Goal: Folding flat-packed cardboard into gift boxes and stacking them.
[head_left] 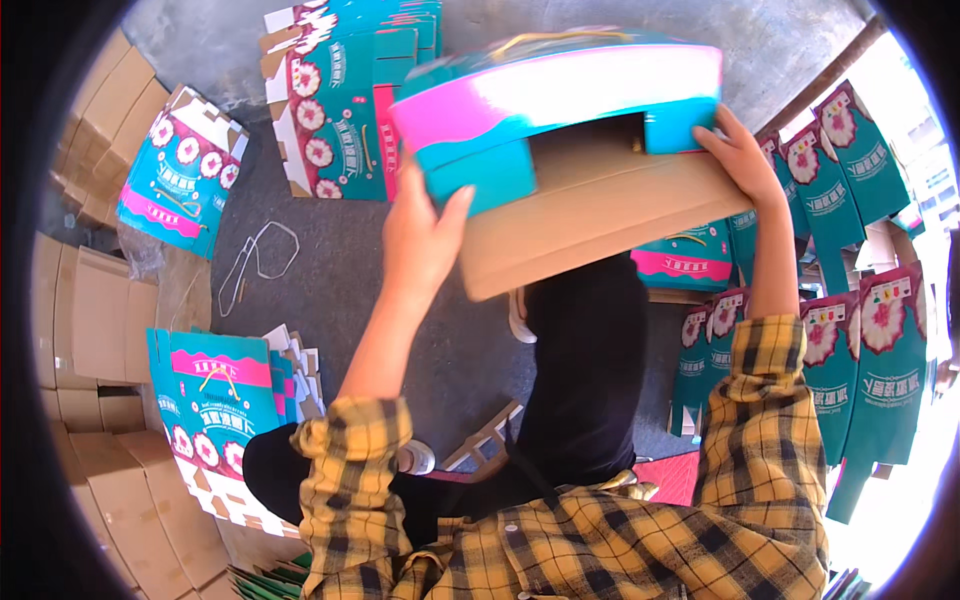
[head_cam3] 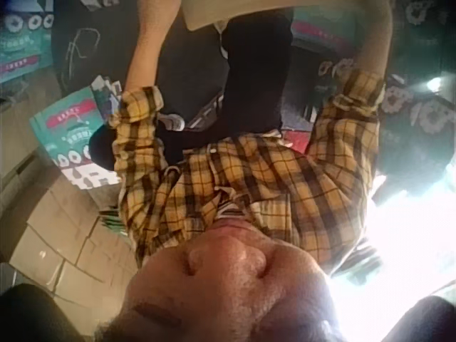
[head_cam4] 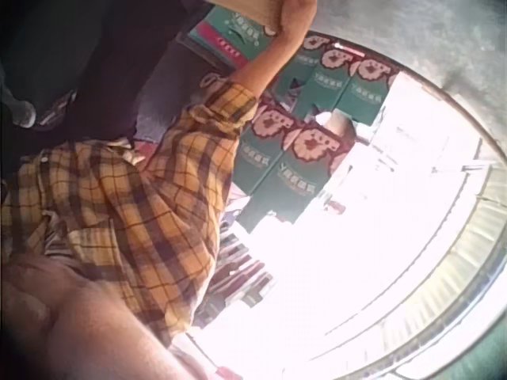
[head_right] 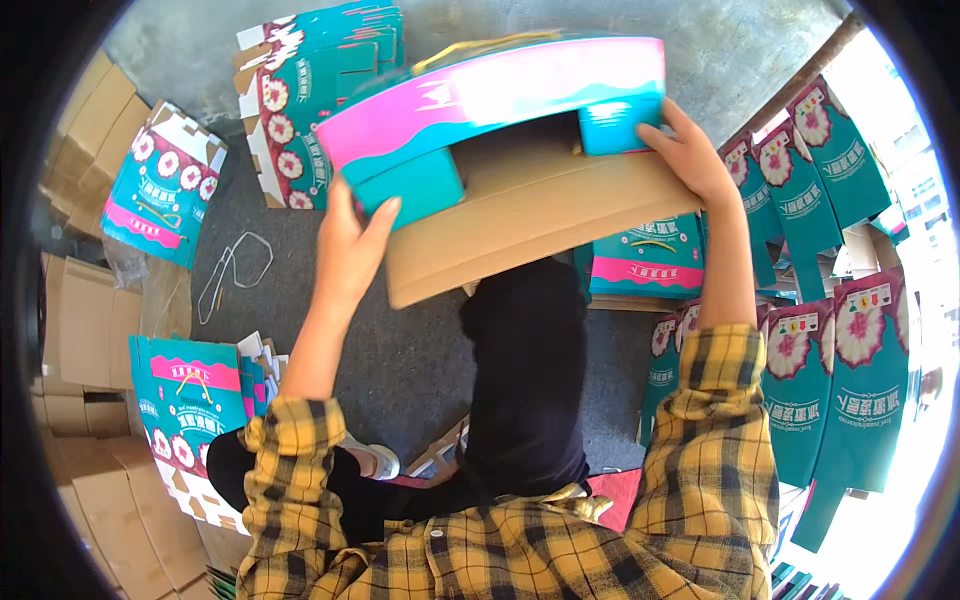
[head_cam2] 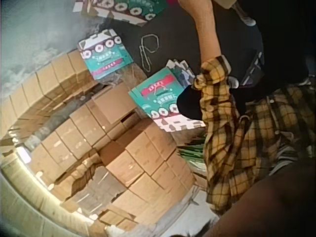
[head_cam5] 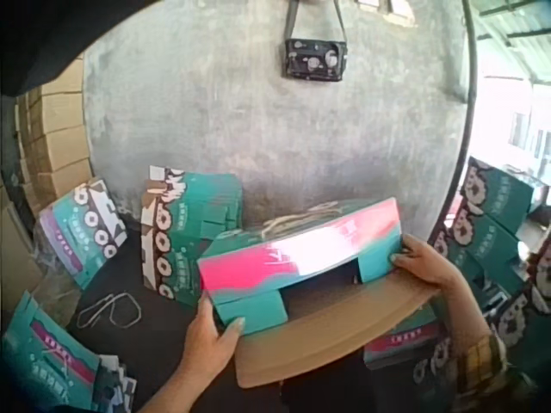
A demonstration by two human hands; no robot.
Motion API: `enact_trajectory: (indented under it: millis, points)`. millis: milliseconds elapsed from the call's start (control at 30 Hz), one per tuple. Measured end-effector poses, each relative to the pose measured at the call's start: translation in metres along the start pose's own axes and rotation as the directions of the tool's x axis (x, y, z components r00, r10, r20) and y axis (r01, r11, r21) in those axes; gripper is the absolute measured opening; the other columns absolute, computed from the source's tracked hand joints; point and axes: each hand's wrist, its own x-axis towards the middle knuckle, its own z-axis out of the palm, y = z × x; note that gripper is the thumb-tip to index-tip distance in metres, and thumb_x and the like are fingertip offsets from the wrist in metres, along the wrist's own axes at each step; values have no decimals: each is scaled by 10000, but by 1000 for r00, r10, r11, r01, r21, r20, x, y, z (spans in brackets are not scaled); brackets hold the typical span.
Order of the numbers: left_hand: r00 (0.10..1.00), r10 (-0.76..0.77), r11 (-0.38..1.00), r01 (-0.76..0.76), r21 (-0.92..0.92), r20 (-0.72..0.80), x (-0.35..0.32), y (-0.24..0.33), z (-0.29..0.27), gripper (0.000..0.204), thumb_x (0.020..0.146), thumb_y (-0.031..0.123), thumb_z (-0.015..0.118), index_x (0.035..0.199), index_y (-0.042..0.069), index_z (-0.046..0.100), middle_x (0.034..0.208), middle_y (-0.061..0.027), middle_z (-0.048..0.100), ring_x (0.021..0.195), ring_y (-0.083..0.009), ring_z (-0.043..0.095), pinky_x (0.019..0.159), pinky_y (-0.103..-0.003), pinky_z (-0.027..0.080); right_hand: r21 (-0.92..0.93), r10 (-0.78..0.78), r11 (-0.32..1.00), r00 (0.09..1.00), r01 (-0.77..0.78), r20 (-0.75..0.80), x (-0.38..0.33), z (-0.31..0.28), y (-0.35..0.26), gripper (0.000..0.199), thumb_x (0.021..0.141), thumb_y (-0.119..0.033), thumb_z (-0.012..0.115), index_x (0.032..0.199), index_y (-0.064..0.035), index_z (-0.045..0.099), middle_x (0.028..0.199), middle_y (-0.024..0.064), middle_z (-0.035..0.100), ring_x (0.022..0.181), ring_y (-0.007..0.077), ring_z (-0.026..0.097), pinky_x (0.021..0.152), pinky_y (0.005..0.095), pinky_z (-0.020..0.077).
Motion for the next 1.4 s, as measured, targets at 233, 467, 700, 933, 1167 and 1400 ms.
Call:
enact_trajectory:
  millis: [233, 467, 700, 933, 1167, 1400]
  points:
    - [962, 164, 985, -171, 13, 217, 39, 5, 136, 774, 824, 145, 630, 1467, 44, 210, 1297, -243, 495, 1147, -405, 516, 912, -456, 453, 37, 133, 991, 889, -130, -438, -84, -30, 141, 493, 915, -156, 597, 1330, 43, 423, 1259, 140, 535, 1186, 212, 481, 1013, 328, 367]
    - [621, -123, 933, 338, -123, 774, 14, -74, 217, 915, 805, 449, 675, 1443, -54, 255, 1197, -257, 582, 1092, -312, 594, 942, -381, 445, 42, 315, 937, 791, -346, -525, -176, 21, 291, 544, 857, -60, 615, 1350, 24, 402, 1321, 145, 494, 1225, 238, 461, 1021, 347, 368]
    - [427, -205, 799, 593, -101, 881, 6, -68, 257, 1012, 814, 547, 649, 1442, -106, 198, 1305, -293, 498, 1218, -332, 510, 1024, -373, 381, 343, 537, 843, 657, -413, -529, -212, 37, 361, 543, 834, -16, 444, 1375, -33, 412, 1225, 119, 549, 978, 176, 551, 848, 288, 436]
    - [374, -167, 765, 633, -120, 912, -2, -98, 256, 873, 886, 458, 609, 1492, 16, 163, 1450, -245, 356, 1312, -309, 402, 1010, -417, 391, -331, 32, 903, 810, -275, -585, -133, 131, 157, 593, 839, -197, 658, 1348, 11, 437, 1428, 228, 367, 1331, 373, 337, 1093, 472, 261]
    - [551, -215, 795, 578, -183, 806, 1, -87, 222, 552, 936, 270, 585, 1380, -1, 401, 1379, -180, 471, 1249, -247, 481, 1008, -370, 411, -629, 92, 714, 933, -306, -349, -81, 158, 152, 845, 732, -594, 665, 1362, -70, 458, 1440, 252, 341, 1339, 410, 302, 1042, 609, 229]
    - [664, -306, 884, 465, -56, 682, -29, -72, 67, 453, 916, 185, 607, 1299, -19, 477, 1271, -185, 554, 1125, -250, 586, 942, -345, 468, -648, 120, 698, 941, -306, -316, -71, 158, 137, 847, 719, -559, 689, 1340, -29, 463, 1430, 251, 354, 1334, 405, 313, 1040, 588, 255]
